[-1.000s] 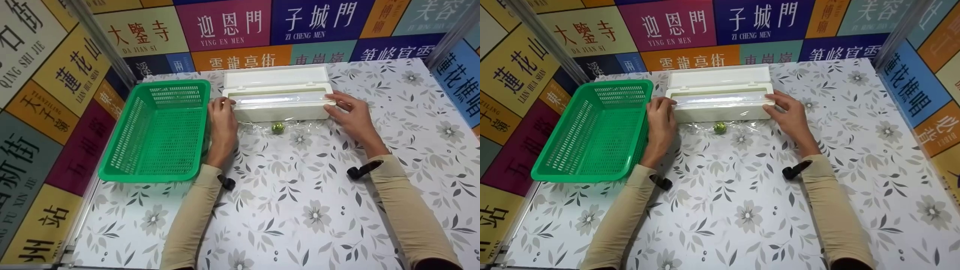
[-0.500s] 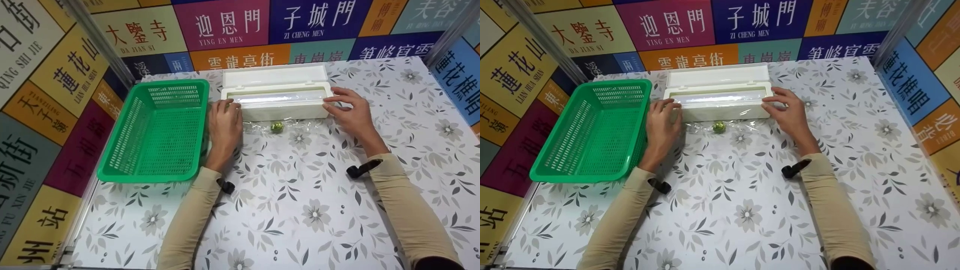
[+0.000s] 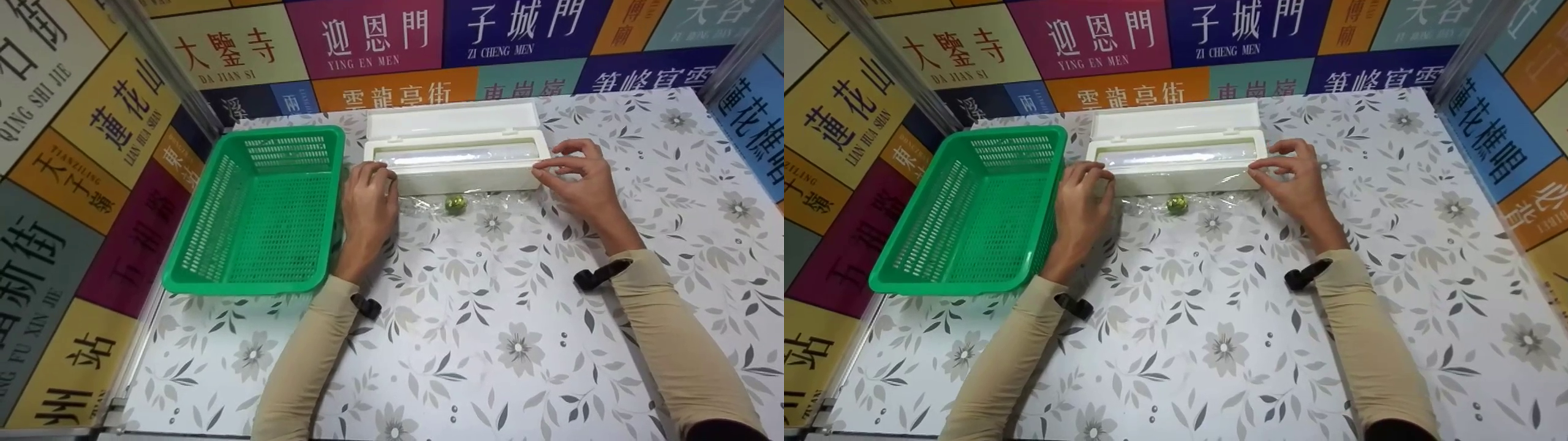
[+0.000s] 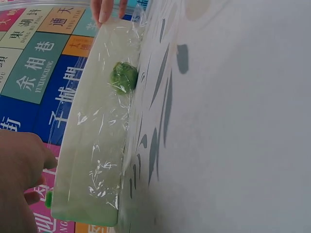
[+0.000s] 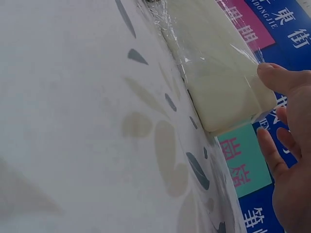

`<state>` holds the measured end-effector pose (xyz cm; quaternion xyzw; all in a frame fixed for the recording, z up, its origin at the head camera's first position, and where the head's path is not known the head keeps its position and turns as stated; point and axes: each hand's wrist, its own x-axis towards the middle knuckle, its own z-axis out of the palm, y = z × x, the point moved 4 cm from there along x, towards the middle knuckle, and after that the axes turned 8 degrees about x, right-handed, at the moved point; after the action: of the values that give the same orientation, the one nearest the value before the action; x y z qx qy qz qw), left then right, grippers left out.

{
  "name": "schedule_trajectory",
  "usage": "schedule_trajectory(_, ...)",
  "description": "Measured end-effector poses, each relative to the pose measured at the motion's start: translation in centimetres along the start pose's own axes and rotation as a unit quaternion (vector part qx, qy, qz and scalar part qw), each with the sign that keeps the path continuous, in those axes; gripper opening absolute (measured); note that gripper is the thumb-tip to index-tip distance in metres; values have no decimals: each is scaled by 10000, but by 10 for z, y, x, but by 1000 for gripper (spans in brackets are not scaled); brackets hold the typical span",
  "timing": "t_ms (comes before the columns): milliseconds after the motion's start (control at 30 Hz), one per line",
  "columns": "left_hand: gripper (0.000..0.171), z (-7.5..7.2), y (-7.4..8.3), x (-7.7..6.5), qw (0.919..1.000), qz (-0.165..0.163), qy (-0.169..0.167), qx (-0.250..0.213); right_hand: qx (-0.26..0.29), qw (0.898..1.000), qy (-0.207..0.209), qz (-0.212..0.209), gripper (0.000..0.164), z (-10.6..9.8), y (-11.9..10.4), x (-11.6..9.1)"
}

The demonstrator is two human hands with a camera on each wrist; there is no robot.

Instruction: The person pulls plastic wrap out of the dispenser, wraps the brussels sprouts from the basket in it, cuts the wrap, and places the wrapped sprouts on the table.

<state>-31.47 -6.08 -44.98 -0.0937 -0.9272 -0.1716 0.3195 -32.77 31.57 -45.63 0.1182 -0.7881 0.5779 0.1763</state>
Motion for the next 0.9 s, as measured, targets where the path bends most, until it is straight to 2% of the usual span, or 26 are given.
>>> schedule_trajectory(133, 8, -1, 0, -2, 9999, 69, 42, -120, -1, 10000, -49, 41, 16, 0, -6, -5)
schedule_trajectory(233, 8, -3, -1, -4, 10000, 79, 42, -36, 33, 9996, -249, 159, 17, -1, -1, -7)
schedule_trajectory(433, 7, -8, -4, -12, 9997, 165, 39, -188, 182, 9927, -1061, 540, 19, -2, 27, -7)
schedule_trajectory(567, 3, -11, -5, -17, 9992, 280, 36, -282, 67, 9838, -1605, 796, 20, -2, 35, -8)
schedule_trajectory(700, 2, -12, -3, -19, 9983, 465, -155, -302, -99, 9761, -1959, 939, 20, -4, 37, -9)
schedule_trajectory(900, 3, -9, -1, -22, 9929, 829, -751, -399, 30, 9709, -2194, 962, 19, -12, 40, -13)
